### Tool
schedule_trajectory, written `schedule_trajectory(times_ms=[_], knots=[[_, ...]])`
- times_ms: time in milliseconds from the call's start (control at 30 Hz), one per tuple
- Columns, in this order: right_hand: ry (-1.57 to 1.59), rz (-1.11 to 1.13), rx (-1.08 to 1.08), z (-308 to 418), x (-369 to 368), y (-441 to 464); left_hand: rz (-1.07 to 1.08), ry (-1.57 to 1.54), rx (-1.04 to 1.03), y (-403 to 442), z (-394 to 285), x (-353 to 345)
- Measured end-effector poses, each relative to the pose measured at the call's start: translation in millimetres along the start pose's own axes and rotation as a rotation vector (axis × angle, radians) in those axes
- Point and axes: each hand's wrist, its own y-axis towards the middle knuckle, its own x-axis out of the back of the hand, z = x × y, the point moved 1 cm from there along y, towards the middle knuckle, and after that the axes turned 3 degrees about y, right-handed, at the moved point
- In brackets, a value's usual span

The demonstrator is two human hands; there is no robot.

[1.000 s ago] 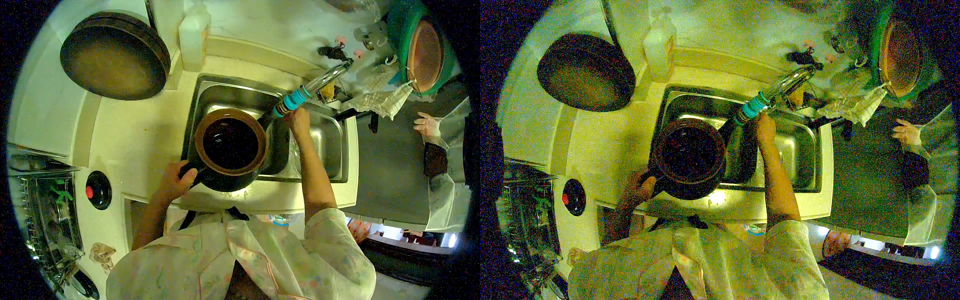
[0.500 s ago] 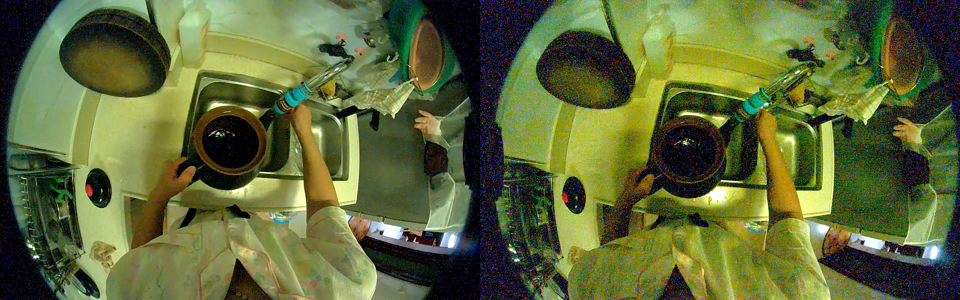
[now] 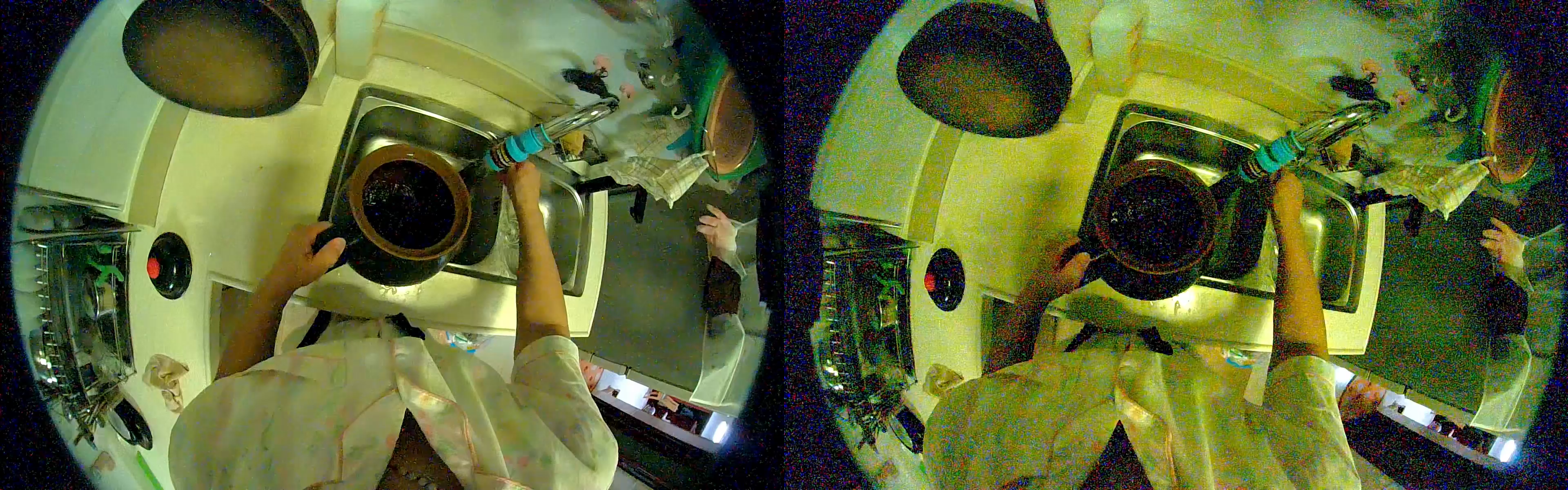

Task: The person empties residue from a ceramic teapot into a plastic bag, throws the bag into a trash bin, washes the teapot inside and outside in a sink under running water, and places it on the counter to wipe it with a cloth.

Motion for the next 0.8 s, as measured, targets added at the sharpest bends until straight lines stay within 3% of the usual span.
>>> schedule_trajectory(times_ms=[167,267,467,667,767,800], knots=[[-0.112,0.048,-0.021,5,4,-3,0.103,-0.108,0.08,1,-55,12],[-0.078,0.052,-0.011,5,4,-2,-0.044,-0.075,-0.126,1,-56,8],[-0.049,0.01,0.075,6,7,-4,0.084,-0.116,0.022,4,-46,10],[-0.076,0.026,0.05,15,10,-6,0.092,-0.158,0.06,5,-59,11],[-0.096,0.022,0.115,10,7,-6,0.011,-0.174,-0.003,4,-48,5],[-0.111,0.006,0.156,1,4,-4,0.067,-0.17,0.059,5,-48,7]])
